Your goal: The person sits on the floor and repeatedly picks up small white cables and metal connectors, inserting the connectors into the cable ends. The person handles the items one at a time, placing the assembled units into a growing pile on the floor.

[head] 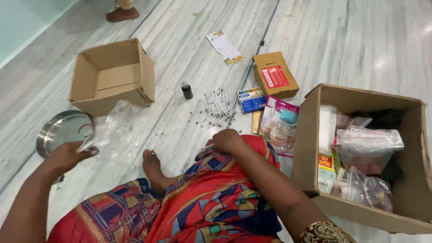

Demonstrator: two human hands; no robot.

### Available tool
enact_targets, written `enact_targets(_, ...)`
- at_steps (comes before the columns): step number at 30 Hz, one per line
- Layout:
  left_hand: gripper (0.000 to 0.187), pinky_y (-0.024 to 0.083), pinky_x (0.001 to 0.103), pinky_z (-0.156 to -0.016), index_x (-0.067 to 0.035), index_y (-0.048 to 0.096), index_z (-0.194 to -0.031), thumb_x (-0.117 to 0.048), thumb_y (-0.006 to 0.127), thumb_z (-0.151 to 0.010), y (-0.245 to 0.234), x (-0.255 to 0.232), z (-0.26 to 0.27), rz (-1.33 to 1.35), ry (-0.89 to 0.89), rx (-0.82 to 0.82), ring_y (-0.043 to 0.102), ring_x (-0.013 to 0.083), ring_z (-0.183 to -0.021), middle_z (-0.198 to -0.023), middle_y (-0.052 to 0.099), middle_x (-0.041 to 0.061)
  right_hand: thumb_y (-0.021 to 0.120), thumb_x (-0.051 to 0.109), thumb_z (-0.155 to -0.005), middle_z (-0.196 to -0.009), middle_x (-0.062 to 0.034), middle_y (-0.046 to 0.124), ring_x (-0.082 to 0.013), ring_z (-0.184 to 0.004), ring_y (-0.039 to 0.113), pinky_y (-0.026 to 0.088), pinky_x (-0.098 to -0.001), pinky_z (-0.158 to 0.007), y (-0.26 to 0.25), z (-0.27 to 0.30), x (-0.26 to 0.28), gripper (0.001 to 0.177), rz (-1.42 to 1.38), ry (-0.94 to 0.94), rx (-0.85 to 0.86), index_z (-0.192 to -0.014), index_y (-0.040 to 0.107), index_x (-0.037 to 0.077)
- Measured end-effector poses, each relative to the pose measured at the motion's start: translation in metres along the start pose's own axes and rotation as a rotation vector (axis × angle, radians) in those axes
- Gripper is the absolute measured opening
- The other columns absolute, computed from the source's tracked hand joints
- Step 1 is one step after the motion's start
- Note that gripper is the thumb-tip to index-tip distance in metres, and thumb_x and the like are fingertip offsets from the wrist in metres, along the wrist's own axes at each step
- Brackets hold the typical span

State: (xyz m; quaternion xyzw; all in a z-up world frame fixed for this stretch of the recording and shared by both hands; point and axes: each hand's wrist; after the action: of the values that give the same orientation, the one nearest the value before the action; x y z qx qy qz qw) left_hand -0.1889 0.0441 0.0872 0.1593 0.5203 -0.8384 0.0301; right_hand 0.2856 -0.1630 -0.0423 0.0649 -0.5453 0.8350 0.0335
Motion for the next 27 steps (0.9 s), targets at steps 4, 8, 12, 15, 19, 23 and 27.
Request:
enact_targets(4,0.044,0.056,0.054,-0.074,-0.011,0.076,-0.126,-0.042,0.07,-0.096,0.023,0.061,0.001,0.171,-0.301,0.125,0.063,0.0464,-0.086,-0.1,0.076,0.02,0.056,0.022,-0.09,-0.107,-0.0176,0.075,-0.0353,-0.099,0.073,0.057,-0.0484,-0.084,0.009,-0.004,-0.022,0.029,-0.089,0.054,0.081,-0.105,0.077,0.009)
enact_targets(8,0.042,0.052,0.05,-0.071,-0.011,0.074,-0.126,-0.042,0.068,-0.098,0.046,0.056,0.016,0.323,-0.422,0.092,0.058,0.0411,-0.081,-0.095,0.069,0.016,0.056,0.021,-0.088,-0.107,-0.0187,0.074,-0.0364,-0.1,0.072,0.057,-0.0497,-0.085,0.014,-0.003,-0.047,0.03,-0.122,0.098,0.105,-0.106,0.075,0.008)
enact_targets(12,0.04,0.047,0.046,-0.067,-0.01,0.073,-0.125,-0.042,0.067,-0.1,0.052,0.062,0.033,0.438,-0.466,0.021,0.053,0.0358,-0.077,-0.09,0.063,0.013,0.055,0.024,-0.09,-0.107,-0.0197,0.073,-0.0376,-0.101,0.071,0.056,-0.0501,-0.087,0.013,0.005,-0.061,0.03,-0.137,0.151,0.119,-0.108,0.074,0.008)
enact_targets(15,0.039,0.044,0.044,-0.065,-0.01,0.071,-0.125,-0.041,0.065,-0.102,0.073,0.077,0.028,0.548,-0.474,-0.014,0.049,0.0319,-0.073,-0.087,0.059,0.01,0.055,0.023,-0.091,-0.105,-0.0195,0.073,-0.0383,-0.099,0.072,0.056,-0.0508,-0.085,0.006,0.021,-0.052,0.029,-0.116,0.195,0.05,-0.108,0.073,0.007)
enact_targets(19,0.037,0.04,0.04,-0.061,-0.01,0.069,-0.125,-0.041,0.064,-0.105,0.08,0.099,0.014,0.756,-0.493,-0.11,0.044,0.0266,-0.069,-0.082,0.052,0.006,0.055,0.024,-0.092,-0.098,-0.0187,0.074,-0.0402,-0.095,0.07,0.054,-0.0536,-0.082,-0.029,0.045,-0.018,0.028,-0.189,0.32,-0.13,-0.11,0.069,0.009)
enact_targets(23,0.035,0.036,0.036,-0.058,-0.01,0.067,-0.124,-0.04,0.062,-0.107,0.066,0.123,-0.002,1.007,-0.489,-0.276,0.039,0.0213,-0.064,-0.077,0.046,0.003,0.06,0.03,-0.095,-0.092,-0.0169,0.074,-0.0361,-0.087,0.071,0.054,-0.0492,-0.077,-0.049,0.054,0.011,0.027,-0.423,0.282,-0.284,-0.106,0.066,0.006)
enact_targets(27,0.034,0.032,0.032,-0.055,-0.01,0.065,-0.124,-0.04,0.06,-0.109,0.086,0.152,0.001,1.336,-0.416,-0.466,0.034,0.016,-0.06,-0.072,0.04,-0.001,0.062,0.03,-0.101,-0.085,-0.008,0.071,-0.0219,-0.08,0.068,0.057,-0.0369,-0.072,-0.022,0.025,0.0,0.029,-0.986,0.098,-0.369,-0.101,0.068,0.002)
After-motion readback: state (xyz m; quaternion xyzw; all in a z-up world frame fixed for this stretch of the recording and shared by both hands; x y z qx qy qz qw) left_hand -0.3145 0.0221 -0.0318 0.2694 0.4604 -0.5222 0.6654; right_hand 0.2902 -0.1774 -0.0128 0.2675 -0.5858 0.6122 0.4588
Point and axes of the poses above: each hand's wrist, its own z-axis away from the middle knuckle, its own y-axis out of the palm, x = y × z
